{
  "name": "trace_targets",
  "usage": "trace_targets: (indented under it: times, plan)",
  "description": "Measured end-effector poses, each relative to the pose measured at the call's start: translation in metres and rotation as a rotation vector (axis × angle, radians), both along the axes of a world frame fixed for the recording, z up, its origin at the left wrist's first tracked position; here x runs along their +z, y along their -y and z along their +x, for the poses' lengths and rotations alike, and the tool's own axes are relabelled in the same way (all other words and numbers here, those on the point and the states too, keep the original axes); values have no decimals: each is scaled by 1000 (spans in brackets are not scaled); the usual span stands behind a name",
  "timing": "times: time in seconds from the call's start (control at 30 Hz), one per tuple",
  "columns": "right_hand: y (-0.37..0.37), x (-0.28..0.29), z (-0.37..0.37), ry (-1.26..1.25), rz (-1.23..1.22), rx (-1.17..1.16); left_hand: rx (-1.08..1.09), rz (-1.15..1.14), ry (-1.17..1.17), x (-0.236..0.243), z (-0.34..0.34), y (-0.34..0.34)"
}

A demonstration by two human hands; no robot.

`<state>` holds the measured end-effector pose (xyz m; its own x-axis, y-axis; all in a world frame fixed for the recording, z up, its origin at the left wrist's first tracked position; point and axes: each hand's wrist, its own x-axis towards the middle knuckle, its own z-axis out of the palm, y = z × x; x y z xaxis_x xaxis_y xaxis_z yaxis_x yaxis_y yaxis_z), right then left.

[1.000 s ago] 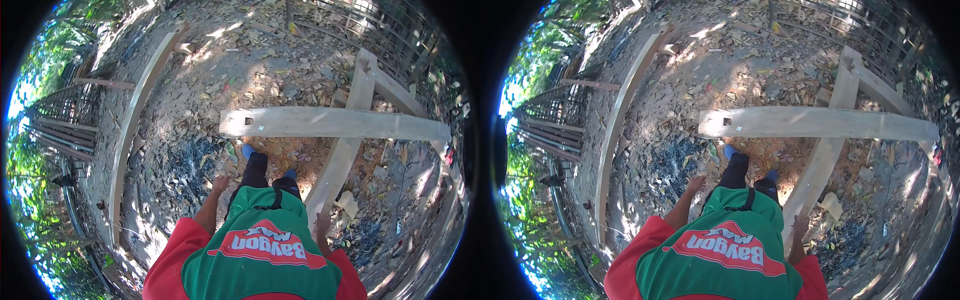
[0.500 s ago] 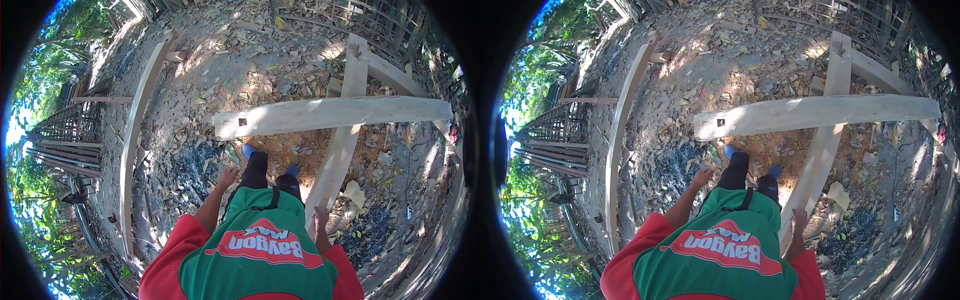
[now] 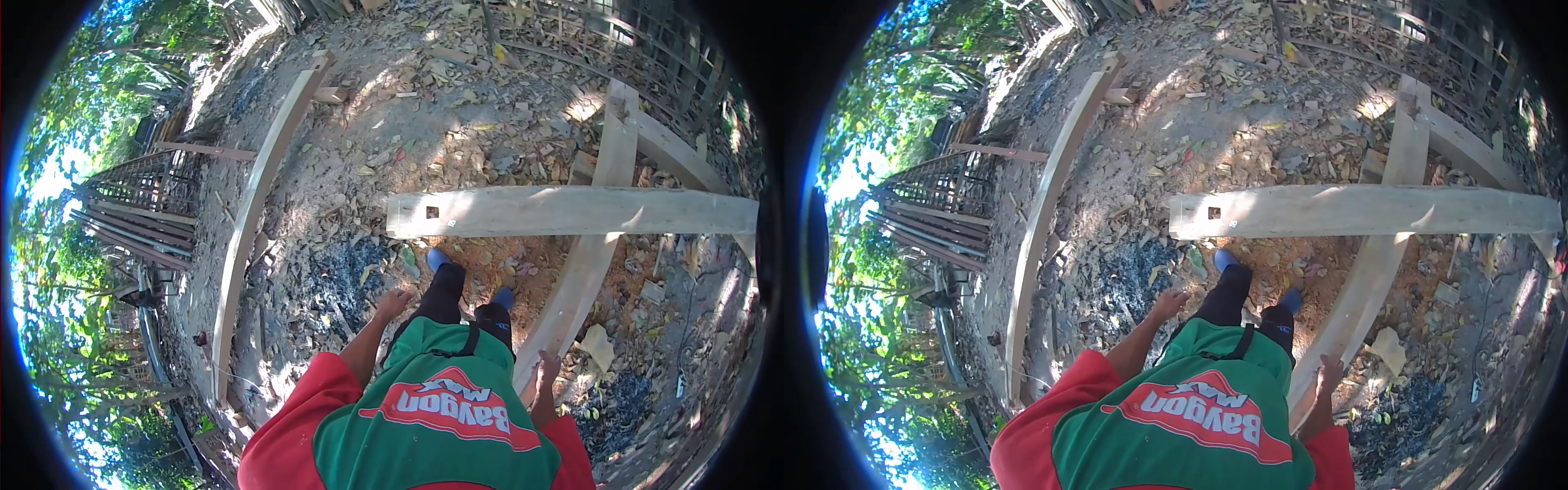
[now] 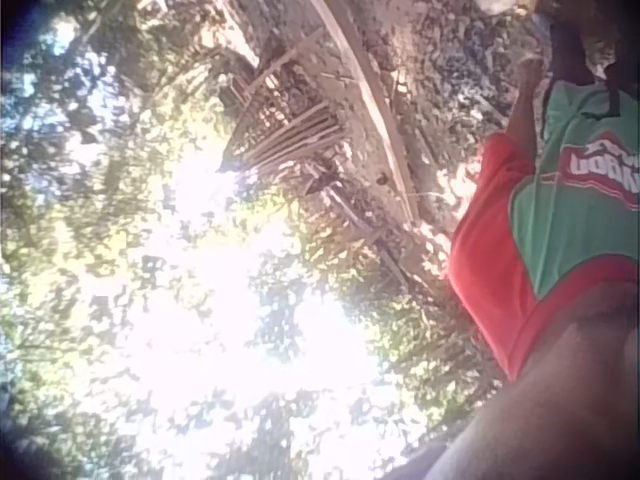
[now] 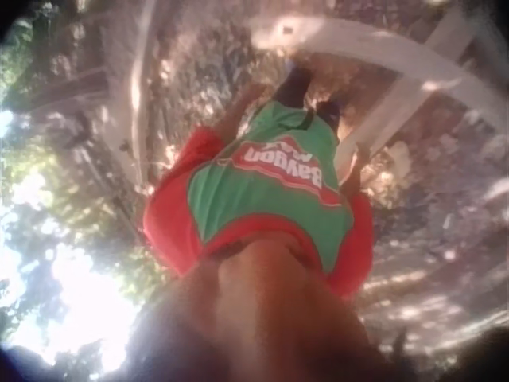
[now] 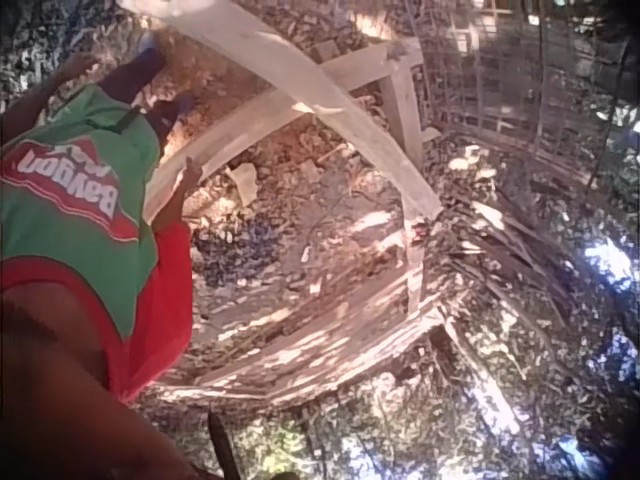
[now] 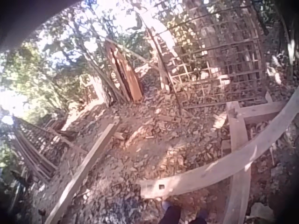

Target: The person handles large wooden beams and uses a speed square and pencil to mark the wood while working outdoors.

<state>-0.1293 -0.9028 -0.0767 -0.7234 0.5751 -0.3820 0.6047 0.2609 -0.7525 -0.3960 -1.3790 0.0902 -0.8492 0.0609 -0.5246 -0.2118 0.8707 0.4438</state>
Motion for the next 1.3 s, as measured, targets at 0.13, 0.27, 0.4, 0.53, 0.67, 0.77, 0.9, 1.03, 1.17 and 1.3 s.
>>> trace_targets:
  times: [0.13, 0.27, 0.4, 0.53, 0.67, 0.77, 0.9, 1.03, 1.17, 1.3]
  plan:
    - [-4, 57, -17, 301, -250, -299, 221, 55, 165, 1, 15, -29]
    - [0, 95, -40, 347, -360, -378, 257, 58, 196, 17, 12, -40]
    - [2, 109, -47, 384, -285, -337, 266, 74, 224, 23, 9, -41]
    - [0, 109, -49, 377, -271, -353, 318, 137, 254, 24, 5, -47]
    - [-7, 64, -27, 118, -94, -164, 61, 163, 61, 17, -5, -40]
    - [-10, 58, -22, 181, -217, -243, 350, 251, 306, 4, 3, -39]
    - [-9, 64, -36, 530, -65, -247, 83, 121, 238, 25, 7, -46]
    - [11, 52, -31, 523, 172, -240, 44, 28, 288, 64, 0, -68]
    - [19, 8, -13, 531, 69, -291, -124, -93, 277, 93, -32, -113]
    - [3, -33, -23, 765, 114, -141, -149, -92, 259, 91, -29, -138]
